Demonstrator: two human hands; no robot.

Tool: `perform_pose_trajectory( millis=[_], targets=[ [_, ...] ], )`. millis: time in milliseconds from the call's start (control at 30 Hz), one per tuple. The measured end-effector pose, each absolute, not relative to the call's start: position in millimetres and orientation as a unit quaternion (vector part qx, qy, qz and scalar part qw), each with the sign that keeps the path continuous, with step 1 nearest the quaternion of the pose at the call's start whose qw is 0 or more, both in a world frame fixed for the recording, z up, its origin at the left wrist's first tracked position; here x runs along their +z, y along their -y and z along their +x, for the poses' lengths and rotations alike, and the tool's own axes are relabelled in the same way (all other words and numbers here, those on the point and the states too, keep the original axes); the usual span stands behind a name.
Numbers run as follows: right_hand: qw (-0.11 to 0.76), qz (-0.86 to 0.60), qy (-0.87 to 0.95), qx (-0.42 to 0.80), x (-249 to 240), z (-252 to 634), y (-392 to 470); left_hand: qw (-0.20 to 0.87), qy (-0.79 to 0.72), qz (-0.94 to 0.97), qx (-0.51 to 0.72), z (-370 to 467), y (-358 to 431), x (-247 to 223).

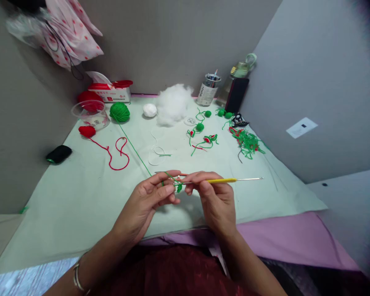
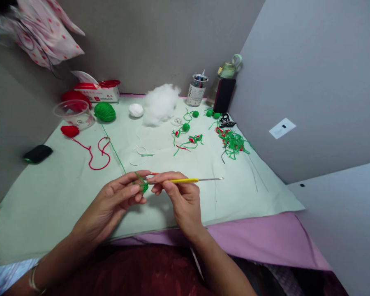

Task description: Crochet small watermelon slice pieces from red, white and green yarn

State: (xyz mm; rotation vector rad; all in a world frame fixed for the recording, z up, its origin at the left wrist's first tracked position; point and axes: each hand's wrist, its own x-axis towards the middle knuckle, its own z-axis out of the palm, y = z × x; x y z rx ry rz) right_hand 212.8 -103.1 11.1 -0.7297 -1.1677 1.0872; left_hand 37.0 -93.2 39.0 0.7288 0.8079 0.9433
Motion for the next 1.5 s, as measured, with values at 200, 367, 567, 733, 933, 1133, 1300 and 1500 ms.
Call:
perform_pose_trajectory(
  millis=[200, 367, 567, 733, 933, 1133, 1300, 1500],
  targets=[
    [0.631, -0.338, 0.574, 0.397, 16.2, 212.3, 107.8, 0.733, -0.375, 0.332, 0.460, 42.2, 96.5, 38.2],
    [0.575, -0.324, 0.742, 0.114, 19.4, 212.5, 115.1, 0.677, -0.393, 0.353, 0.513, 44.0, 98.4, 32.4],
    [0.452, -0.360, 0.812, -0.081, 15.4, 215.4, 116.3, 0.765, -0.349, 0.291, 0.456, 42.7, 97.5, 32.4],
    [0.565, -0.331, 0.747, 0.114, 13.6, 217.5, 112.5, 0.794, -0.342, 0.261, 0.429, 39.6, 93.6, 36.3],
    [0.643, -0.328, 0.555, 0.413, 17.9, 215.0, 105.5, 0.718, -0.374, 0.339, 0.480, 40.2, 94.4, 37.9],
    [0.562, -0.391, 0.721, 0.102, 11.7, 204.9, 113.9, 0.744, -0.354, 0.328, 0.463, 46.4, 99.9, 34.9],
    [0.614, -0.372, 0.678, 0.158, 13.3, 207.7, 112.5, 0.805, -0.320, 0.273, 0.418, 40.1, 94.1, 37.0],
    [0.673, -0.354, 0.488, 0.428, 21.5, 216.0, 104.6, 0.786, -0.337, 0.284, 0.433, 33.0, 88.8, 39.7]
  ],
)
